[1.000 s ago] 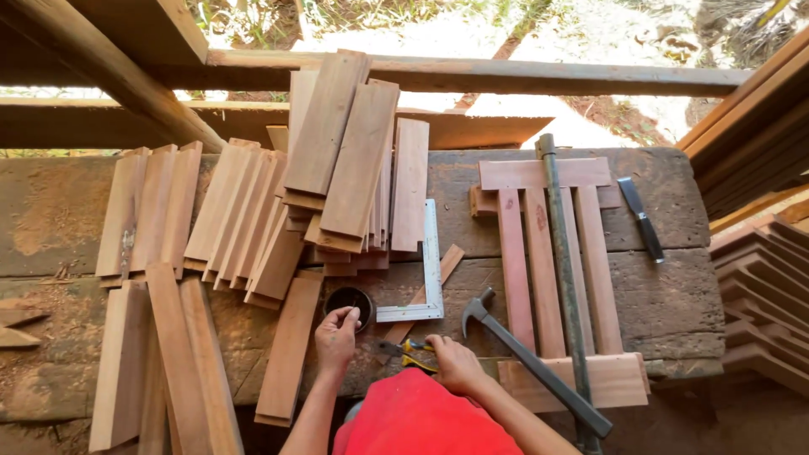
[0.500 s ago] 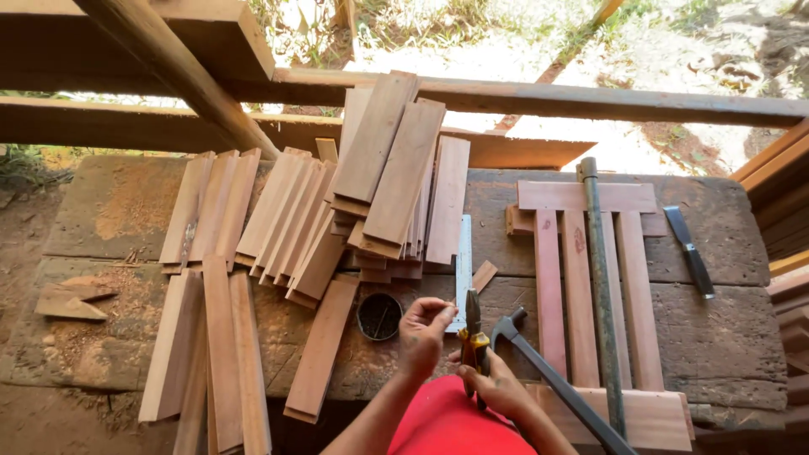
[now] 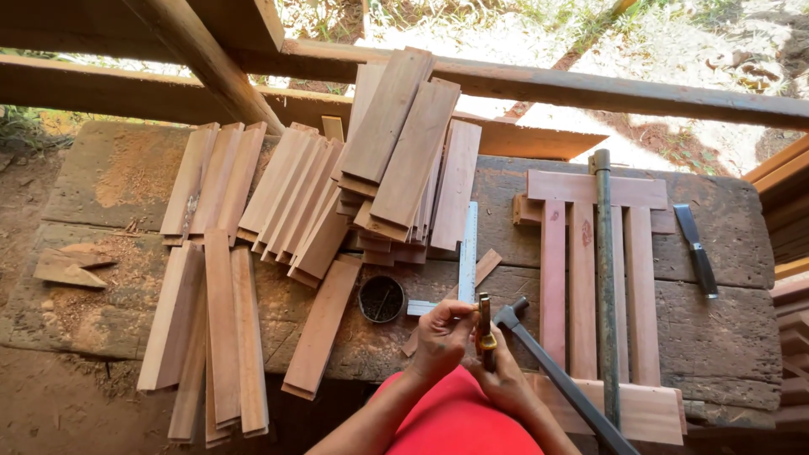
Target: The person assembles wooden frame components on a rustic workbench, positioning slats against a clamped rail and hammering nails to fasten them. They use a try square and pliers to check alignment and handle nails, hammering several pieces one at a time.
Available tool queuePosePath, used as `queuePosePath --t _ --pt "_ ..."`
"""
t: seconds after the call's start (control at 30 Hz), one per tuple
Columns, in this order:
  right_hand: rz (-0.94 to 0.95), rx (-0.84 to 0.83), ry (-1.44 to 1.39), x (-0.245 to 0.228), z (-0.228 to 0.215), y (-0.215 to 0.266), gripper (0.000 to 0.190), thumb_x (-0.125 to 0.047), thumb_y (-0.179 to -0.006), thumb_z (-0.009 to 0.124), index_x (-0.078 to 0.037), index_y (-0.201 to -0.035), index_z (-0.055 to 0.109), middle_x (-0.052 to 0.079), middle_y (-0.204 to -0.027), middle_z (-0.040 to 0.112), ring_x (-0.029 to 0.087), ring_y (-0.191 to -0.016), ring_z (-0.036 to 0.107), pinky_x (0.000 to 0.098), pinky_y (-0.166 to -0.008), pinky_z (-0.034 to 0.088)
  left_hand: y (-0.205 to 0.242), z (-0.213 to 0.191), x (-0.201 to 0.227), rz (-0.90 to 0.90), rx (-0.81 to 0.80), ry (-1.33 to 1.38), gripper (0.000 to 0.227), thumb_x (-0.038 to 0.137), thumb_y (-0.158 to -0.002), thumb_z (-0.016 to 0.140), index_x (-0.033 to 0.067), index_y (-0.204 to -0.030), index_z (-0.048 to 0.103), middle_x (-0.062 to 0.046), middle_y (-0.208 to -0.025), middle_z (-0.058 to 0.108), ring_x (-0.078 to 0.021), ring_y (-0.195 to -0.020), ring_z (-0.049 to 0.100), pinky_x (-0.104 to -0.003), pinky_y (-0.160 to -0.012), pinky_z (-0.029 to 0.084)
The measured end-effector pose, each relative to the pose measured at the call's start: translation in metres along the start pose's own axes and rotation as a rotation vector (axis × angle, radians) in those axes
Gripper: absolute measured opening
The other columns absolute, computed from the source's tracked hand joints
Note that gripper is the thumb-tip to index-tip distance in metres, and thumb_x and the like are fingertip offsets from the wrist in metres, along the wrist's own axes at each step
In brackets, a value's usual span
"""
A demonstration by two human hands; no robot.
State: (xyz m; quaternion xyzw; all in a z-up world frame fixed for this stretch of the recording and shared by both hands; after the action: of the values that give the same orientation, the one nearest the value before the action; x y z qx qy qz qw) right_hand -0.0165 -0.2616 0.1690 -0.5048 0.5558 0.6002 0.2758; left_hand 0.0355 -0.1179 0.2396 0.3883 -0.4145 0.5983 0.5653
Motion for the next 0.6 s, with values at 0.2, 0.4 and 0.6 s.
queuePosePath --t 0.2,0.4,0.6 --pt "-0.107 0.099 0.068 0.009 -0.013 0.002 0.055 -0.007 -0.086 0.072 -0.008 -0.137 0.05 0.006 -0.101 0.069 0.014 -0.079 0.068 0.0288 -0.072 0.057 -0.007 0.007 0.034 0.132 -0.072 -0.236 0.016 -0.004 -0.089 0.071 0.0025 -0.104 0.071 -0.006 -0.089 0.073 -0.0106 -0.07 0.061 -0.022 -0.061 0.051" --pt "-0.115 0.208 0.32 -0.02 -0.026 0.007 0.063 -0.009 -0.081 0.069 -0.013 -0.141 0.049 0.005 -0.103 0.068 0.018 -0.086 0.069 0.0332 -0.077 0.057 -0.02 0.019 0.067 0.312 -0.242 -0.876 0.007 0.007 -0.085 0.073 0.0091 -0.091 0.078 -0.003 -0.08 0.075 -0.0115 -0.059 0.057 -0.025 -0.054 0.046" --pt "-0.138 0.205 0.367 -0.031 -0.027 0.013 0.059 -0.01 -0.083 0.067 -0.013 -0.14 0.049 0.006 -0.098 0.067 0.018 -0.08 0.067 0.0335 -0.072 0.057 -0.021 0.028 0.066 0.333 -0.357 -1.073 0.007 0.011 -0.083 0.072 0.0133 -0.087 0.077 0.002 -0.074 0.071 -0.0097 -0.055 0.052 -0.026 -0.052 0.039"
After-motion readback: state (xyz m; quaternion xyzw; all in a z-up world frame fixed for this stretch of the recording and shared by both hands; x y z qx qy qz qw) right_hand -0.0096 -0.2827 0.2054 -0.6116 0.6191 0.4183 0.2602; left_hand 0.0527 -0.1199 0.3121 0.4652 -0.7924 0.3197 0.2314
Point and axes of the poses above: each hand's wrist, its own y-axis away from the middle knuckle, its own z-axis out of the palm, x = y × z, the point moved 7 cm from there along -y, towards the middle knuckle
